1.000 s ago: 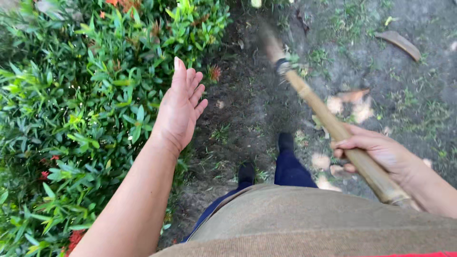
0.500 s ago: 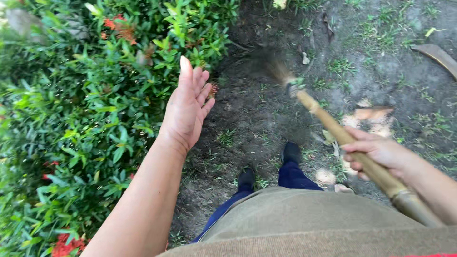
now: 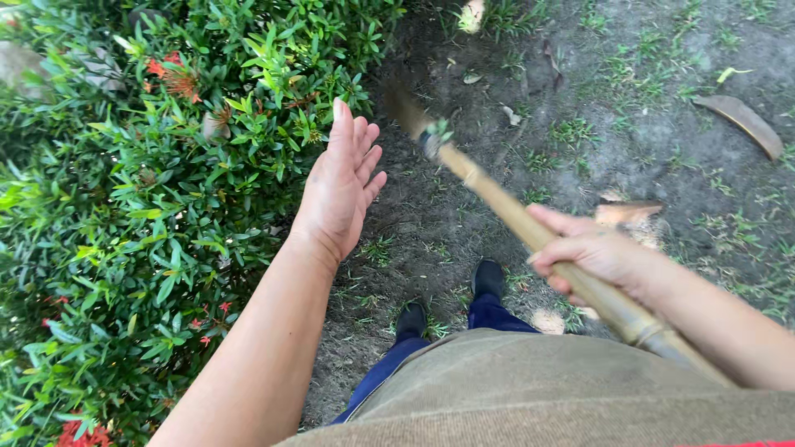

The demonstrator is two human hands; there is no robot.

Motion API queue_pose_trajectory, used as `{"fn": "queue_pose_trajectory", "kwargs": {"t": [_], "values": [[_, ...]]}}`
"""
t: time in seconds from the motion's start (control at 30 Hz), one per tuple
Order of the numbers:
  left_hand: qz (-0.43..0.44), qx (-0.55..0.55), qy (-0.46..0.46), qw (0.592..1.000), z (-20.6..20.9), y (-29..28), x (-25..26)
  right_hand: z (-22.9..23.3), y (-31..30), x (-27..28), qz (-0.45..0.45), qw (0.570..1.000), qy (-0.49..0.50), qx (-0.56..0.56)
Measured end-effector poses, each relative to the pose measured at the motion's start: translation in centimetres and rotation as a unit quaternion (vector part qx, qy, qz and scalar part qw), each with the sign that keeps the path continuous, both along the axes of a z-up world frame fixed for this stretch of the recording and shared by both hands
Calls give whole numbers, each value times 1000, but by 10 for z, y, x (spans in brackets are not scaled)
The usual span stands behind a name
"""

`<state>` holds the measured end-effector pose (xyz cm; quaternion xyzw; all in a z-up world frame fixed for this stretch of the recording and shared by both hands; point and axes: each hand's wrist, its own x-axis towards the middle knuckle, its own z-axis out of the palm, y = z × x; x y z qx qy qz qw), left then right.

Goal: The person sweeps dry leaves and debris across a dirt ground using a long-handled broom made of twigs, moving along a garden border with red flowers.

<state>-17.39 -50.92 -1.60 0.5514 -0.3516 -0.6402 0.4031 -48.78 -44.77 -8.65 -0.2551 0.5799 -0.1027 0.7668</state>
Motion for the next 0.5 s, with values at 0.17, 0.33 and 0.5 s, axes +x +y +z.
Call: {"fn": "queue_pose_trajectory", "kwargs": {"t": [0.17,0.33,0.5], "values": [[20,4,1,1000,-5,4,-2,-33,18,6,59,997,-56,17],[10,7,8,1000,-14,0,-12,-42,33,-71,-49,995,40,73],[-4,-6,25,1000,-7,-13,-27,-43,31,-142,-102,994,-15,-29]]}}
